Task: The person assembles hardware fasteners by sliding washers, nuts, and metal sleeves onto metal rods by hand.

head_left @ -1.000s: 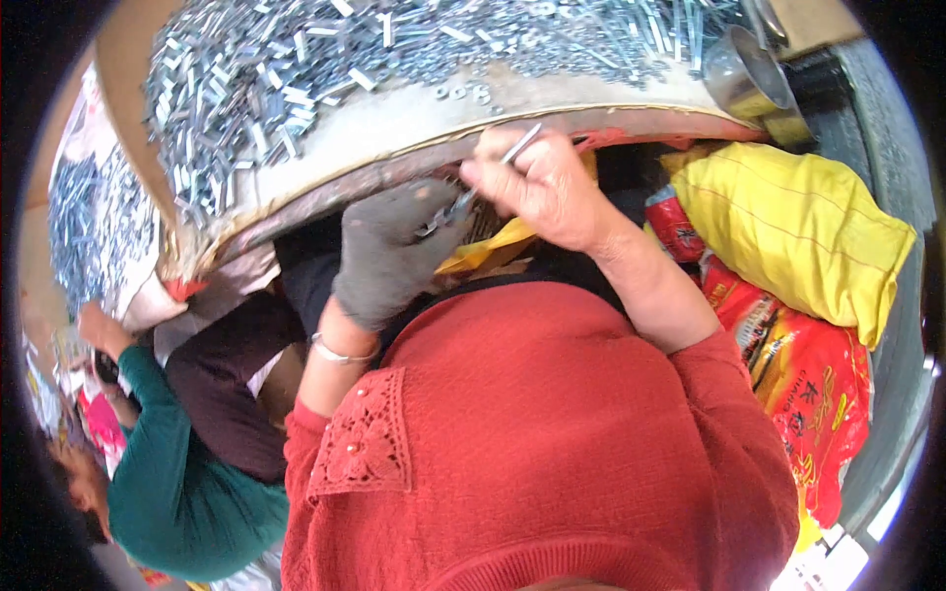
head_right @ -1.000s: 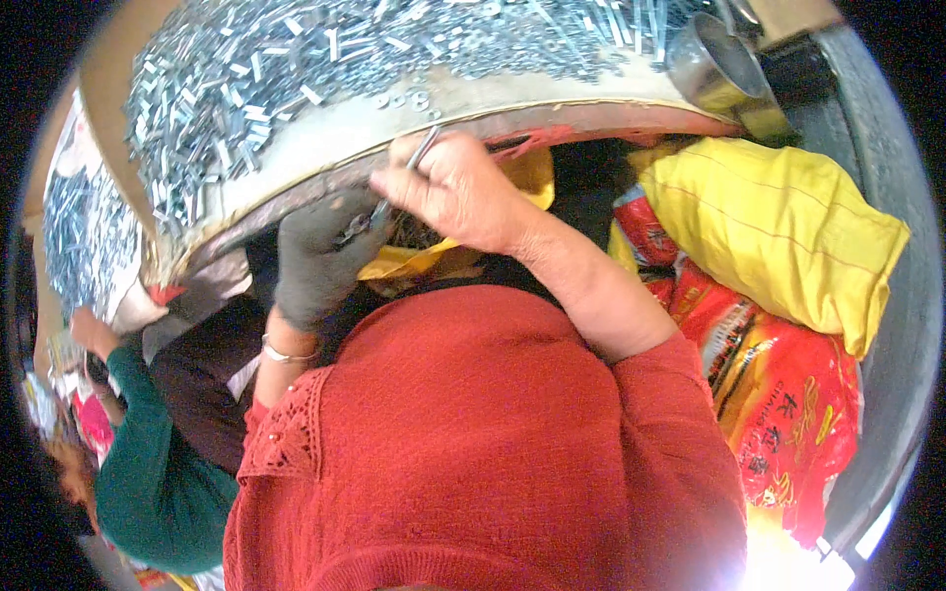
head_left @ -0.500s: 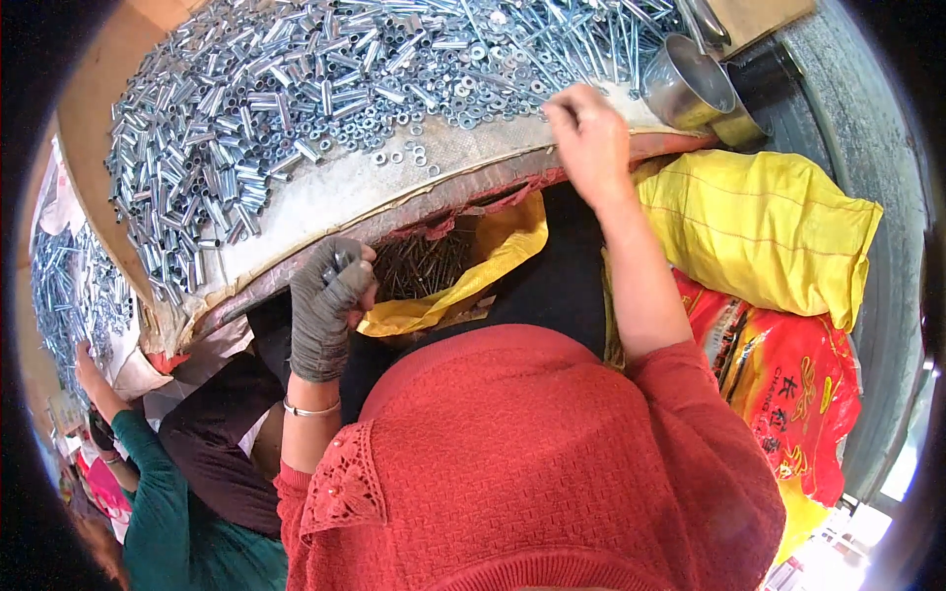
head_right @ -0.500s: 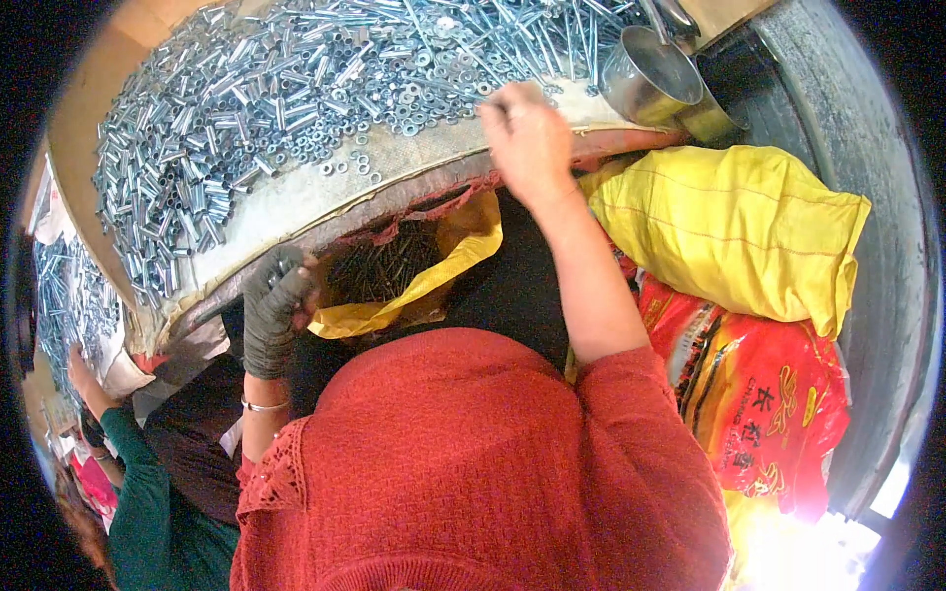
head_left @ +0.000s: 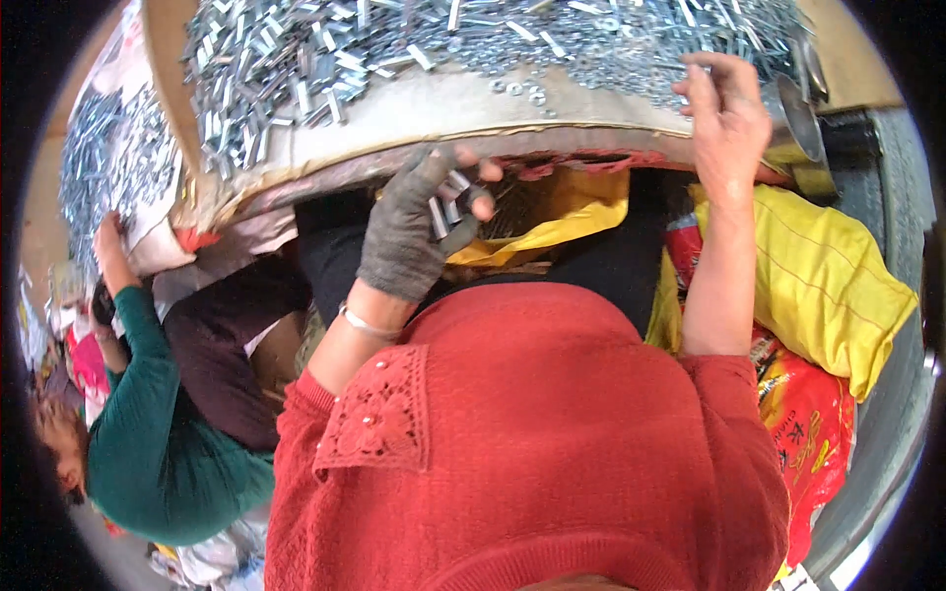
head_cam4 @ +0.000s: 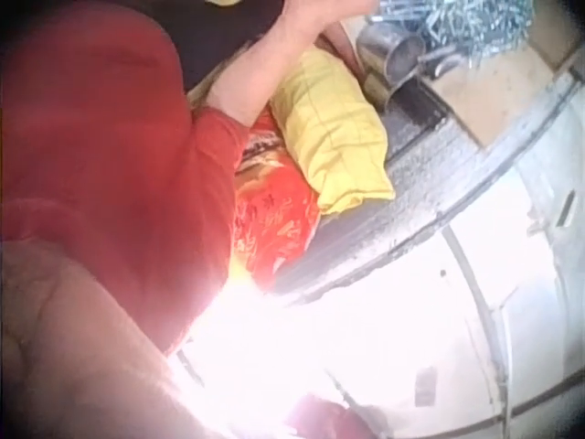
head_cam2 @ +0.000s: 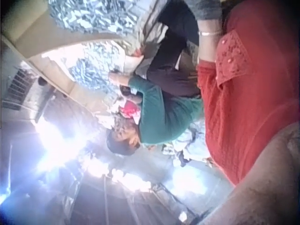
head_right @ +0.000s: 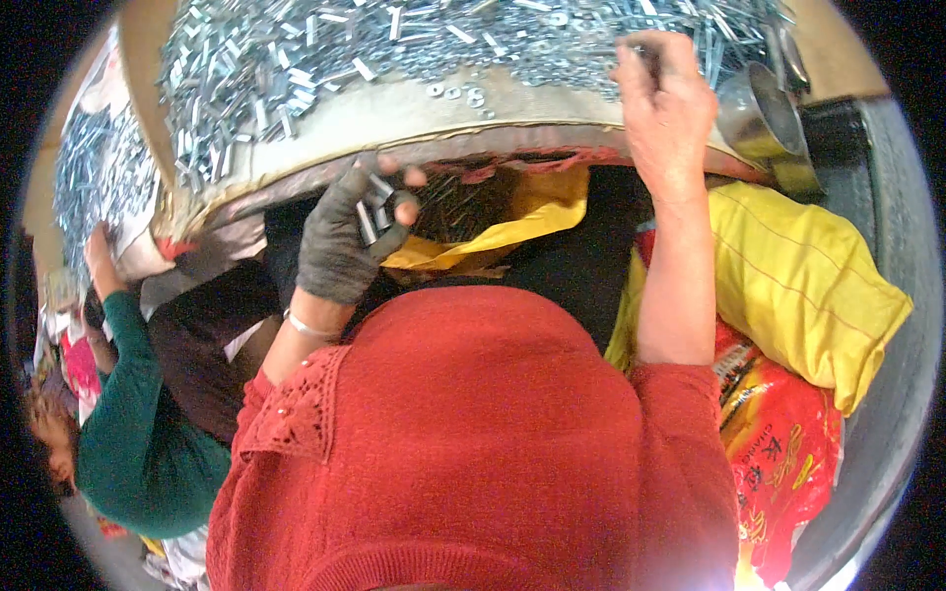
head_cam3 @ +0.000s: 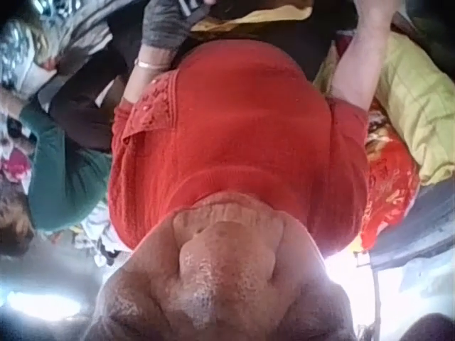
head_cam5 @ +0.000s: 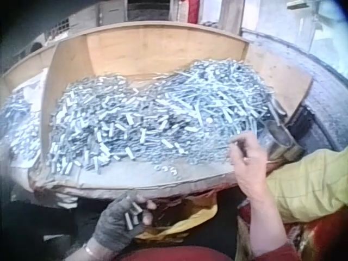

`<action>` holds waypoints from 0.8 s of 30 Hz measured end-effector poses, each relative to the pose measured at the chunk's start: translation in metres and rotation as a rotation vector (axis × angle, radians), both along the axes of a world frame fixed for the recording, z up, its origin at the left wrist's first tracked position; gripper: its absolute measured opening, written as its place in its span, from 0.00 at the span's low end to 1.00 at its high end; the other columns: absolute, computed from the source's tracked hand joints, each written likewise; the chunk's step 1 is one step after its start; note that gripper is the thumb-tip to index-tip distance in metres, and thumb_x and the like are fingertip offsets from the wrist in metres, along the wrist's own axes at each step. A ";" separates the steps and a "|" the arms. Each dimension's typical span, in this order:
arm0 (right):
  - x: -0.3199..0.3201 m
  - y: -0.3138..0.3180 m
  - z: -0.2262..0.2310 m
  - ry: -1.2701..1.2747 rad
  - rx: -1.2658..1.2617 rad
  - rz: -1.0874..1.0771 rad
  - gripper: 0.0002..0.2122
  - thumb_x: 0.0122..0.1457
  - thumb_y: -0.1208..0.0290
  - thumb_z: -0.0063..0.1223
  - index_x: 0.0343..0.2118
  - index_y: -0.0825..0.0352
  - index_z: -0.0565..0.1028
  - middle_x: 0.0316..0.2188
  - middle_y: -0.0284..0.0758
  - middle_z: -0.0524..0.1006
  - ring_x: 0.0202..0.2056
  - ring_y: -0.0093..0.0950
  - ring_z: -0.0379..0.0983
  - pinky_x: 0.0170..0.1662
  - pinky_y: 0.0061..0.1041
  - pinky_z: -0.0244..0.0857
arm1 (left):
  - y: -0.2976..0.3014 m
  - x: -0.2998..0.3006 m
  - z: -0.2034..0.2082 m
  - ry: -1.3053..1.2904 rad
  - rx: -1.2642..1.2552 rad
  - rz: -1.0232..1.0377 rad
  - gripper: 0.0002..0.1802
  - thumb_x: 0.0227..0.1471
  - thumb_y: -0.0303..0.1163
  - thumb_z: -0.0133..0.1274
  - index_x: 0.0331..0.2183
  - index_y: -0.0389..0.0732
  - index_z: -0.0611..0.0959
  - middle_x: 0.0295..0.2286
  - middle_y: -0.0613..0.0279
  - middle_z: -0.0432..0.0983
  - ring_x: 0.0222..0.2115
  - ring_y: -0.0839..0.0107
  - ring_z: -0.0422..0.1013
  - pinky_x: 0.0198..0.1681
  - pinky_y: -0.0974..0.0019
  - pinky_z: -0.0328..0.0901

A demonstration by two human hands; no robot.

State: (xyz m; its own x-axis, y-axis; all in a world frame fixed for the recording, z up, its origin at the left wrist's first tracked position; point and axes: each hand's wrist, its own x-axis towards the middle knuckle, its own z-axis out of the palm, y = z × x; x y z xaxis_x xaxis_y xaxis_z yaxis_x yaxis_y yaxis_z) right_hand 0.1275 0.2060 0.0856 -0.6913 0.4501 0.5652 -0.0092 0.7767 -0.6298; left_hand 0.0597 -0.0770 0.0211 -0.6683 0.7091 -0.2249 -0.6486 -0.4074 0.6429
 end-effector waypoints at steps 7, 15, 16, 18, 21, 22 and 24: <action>0.002 -0.041 -0.023 0.106 -0.382 0.244 0.06 0.62 0.73 0.46 0.37 0.70 0.71 0.31 0.38 0.78 0.27 0.22 0.75 0.30 0.20 0.71 | -0.015 0.000 -0.015 -0.184 0.141 -0.068 0.18 0.58 0.45 0.46 0.40 0.41 0.75 0.23 0.67 0.64 0.17 0.79 0.58 0.19 0.75 0.54; 0.020 -0.089 0.000 0.244 -0.873 0.529 0.11 0.65 0.67 0.39 0.40 0.72 0.66 0.33 0.48 0.76 0.26 0.31 0.77 0.29 0.28 0.75 | -0.011 0.009 0.011 -0.034 -0.030 -0.053 0.13 0.57 0.41 0.48 0.35 0.40 0.76 0.23 0.64 0.71 0.16 0.79 0.63 0.18 0.75 0.57; 0.021 -0.088 0.001 0.271 -0.871 0.547 0.11 0.65 0.67 0.38 0.40 0.72 0.66 0.33 0.48 0.76 0.26 0.31 0.77 0.29 0.29 0.75 | -0.009 0.012 0.019 0.169 -0.246 -0.036 0.10 0.55 0.37 0.50 0.33 0.40 0.77 0.23 0.63 0.72 0.16 0.79 0.65 0.18 0.75 0.58; 0.021 -0.089 0.004 0.300 -0.874 0.568 0.11 0.65 0.67 0.38 0.39 0.72 0.66 0.32 0.48 0.76 0.26 0.31 0.77 0.29 0.29 0.75 | -0.008 0.015 0.016 0.374 -0.378 -0.004 0.09 0.53 0.36 0.53 0.32 0.40 0.77 0.21 0.65 0.73 0.16 0.81 0.64 0.18 0.77 0.58; 0.021 -0.093 0.006 0.297 -0.857 0.597 0.11 0.65 0.67 0.38 0.39 0.72 0.66 0.32 0.48 0.76 0.25 0.30 0.77 0.29 0.29 0.75 | -0.003 0.020 0.012 0.763 -0.543 0.114 0.05 0.48 0.28 0.57 0.30 0.39 0.80 0.19 0.72 0.71 0.18 0.85 0.62 0.21 0.80 0.57; 0.020 -0.094 0.005 0.283 -0.844 0.618 0.11 0.65 0.67 0.39 0.39 0.72 0.66 0.32 0.47 0.76 0.25 0.30 0.76 0.29 0.28 0.75 | -0.003 0.023 0.015 0.826 -0.588 0.112 0.06 0.48 0.27 0.57 0.31 0.38 0.80 0.19 0.73 0.71 0.19 0.85 0.62 0.22 0.79 0.57; 0.022 -0.097 0.007 0.246 -0.832 0.623 0.12 0.65 0.66 0.40 0.38 0.72 0.66 0.30 0.46 0.76 0.25 0.29 0.76 0.29 0.27 0.74 | -0.001 0.024 0.016 0.890 -0.624 0.106 0.07 0.47 0.27 0.57 0.33 0.38 0.81 0.20 0.74 0.71 0.21 0.85 0.62 0.23 0.79 0.58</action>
State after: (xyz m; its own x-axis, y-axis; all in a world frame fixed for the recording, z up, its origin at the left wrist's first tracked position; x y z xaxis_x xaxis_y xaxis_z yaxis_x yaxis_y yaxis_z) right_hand 0.1492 0.1089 0.0923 -0.8414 0.3653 0.3981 -0.4550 -0.0815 -0.8868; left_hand 0.0837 -0.0782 0.0367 -0.8203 0.5676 0.0697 0.1706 0.1266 0.9772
